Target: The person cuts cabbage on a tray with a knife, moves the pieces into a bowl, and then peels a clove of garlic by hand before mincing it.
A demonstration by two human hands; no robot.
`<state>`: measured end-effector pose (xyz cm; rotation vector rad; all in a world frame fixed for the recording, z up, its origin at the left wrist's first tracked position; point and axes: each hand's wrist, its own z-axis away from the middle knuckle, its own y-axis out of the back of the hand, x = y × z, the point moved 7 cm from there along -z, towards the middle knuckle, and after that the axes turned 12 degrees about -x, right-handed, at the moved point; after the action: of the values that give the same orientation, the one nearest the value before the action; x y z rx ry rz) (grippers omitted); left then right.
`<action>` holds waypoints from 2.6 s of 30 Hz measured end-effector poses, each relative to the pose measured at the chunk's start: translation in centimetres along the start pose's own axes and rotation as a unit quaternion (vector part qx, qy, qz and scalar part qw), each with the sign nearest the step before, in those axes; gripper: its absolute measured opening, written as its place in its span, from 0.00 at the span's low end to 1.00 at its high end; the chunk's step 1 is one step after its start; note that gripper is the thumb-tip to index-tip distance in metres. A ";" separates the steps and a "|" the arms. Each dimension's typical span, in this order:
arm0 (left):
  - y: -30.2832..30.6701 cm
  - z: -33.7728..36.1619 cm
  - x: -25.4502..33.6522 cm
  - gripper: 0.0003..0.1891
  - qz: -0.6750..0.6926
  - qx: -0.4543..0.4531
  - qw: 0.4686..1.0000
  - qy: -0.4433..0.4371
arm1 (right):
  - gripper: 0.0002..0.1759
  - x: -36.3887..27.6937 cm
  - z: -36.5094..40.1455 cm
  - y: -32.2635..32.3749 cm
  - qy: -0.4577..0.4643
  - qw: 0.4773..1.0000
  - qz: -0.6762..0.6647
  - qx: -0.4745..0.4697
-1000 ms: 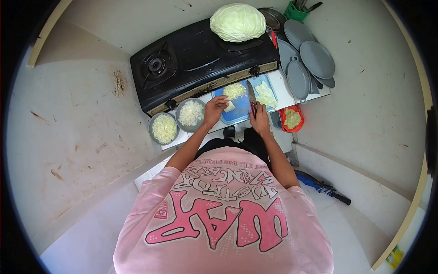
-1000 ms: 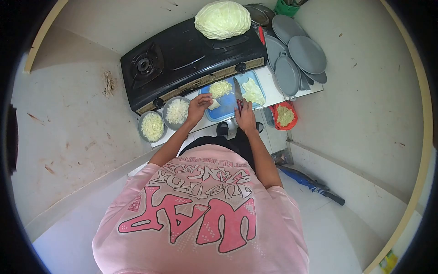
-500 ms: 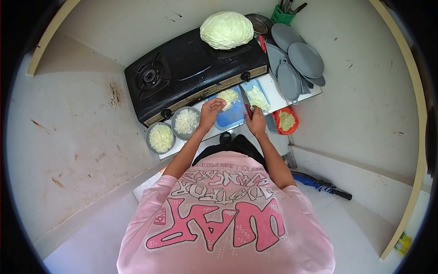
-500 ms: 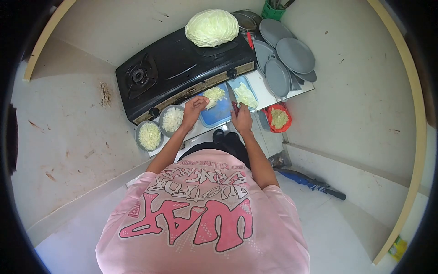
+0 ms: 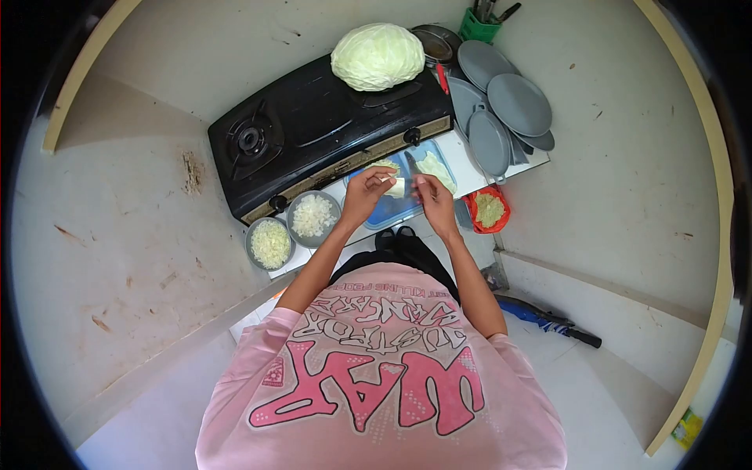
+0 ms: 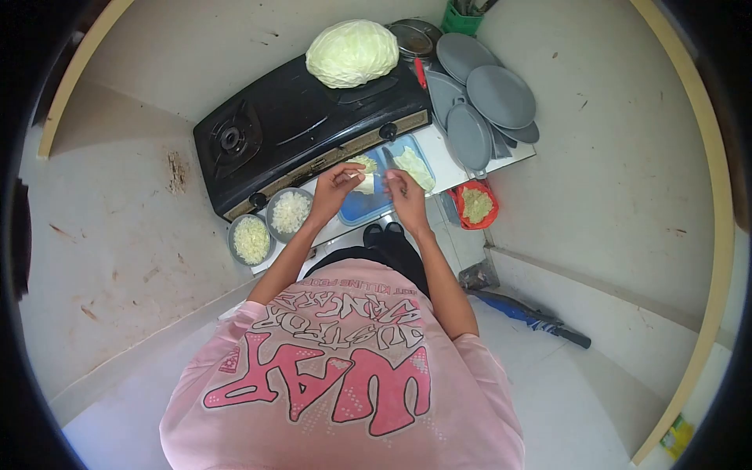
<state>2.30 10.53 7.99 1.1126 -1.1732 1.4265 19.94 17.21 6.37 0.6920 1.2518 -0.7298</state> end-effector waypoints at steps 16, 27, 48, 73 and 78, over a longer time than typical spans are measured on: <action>-5.7 -4.8 14.6 0.11 -0.003 -0.046 0.997 -0.065 | 0.11 -17.1 -0.4 5.4 0.151 0.988 0.005 -0.014; -8.1 -5.2 17.1 0.08 0.006 -0.061 0.996 -0.062 | 0.10 -19.8 0.8 8.0 0.180 0.984 0.010 -0.016; -8.9 -5.0 18.9 0.09 -0.009 -0.086 0.996 -0.002 | 0.06 -20.4 -0.2 9.7 0.113 0.984 -0.075 -0.116; -10.3 -4.8 17.7 0.10 -0.039 -0.075 0.996 -0.016 | 0.10 -19.0 1.5 9.7 0.121 0.981 -0.122 -0.086; -10.4 -4.3 18.1 0.09 -0.106 -0.040 0.992 -0.048 | 0.10 -18.9 1.8 9.5 0.111 0.986 -0.094 -0.075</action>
<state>9.69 17.86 26.58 1.2215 -1.1328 1.1644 25.63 23.37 25.82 0.5468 1.5760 -0.7178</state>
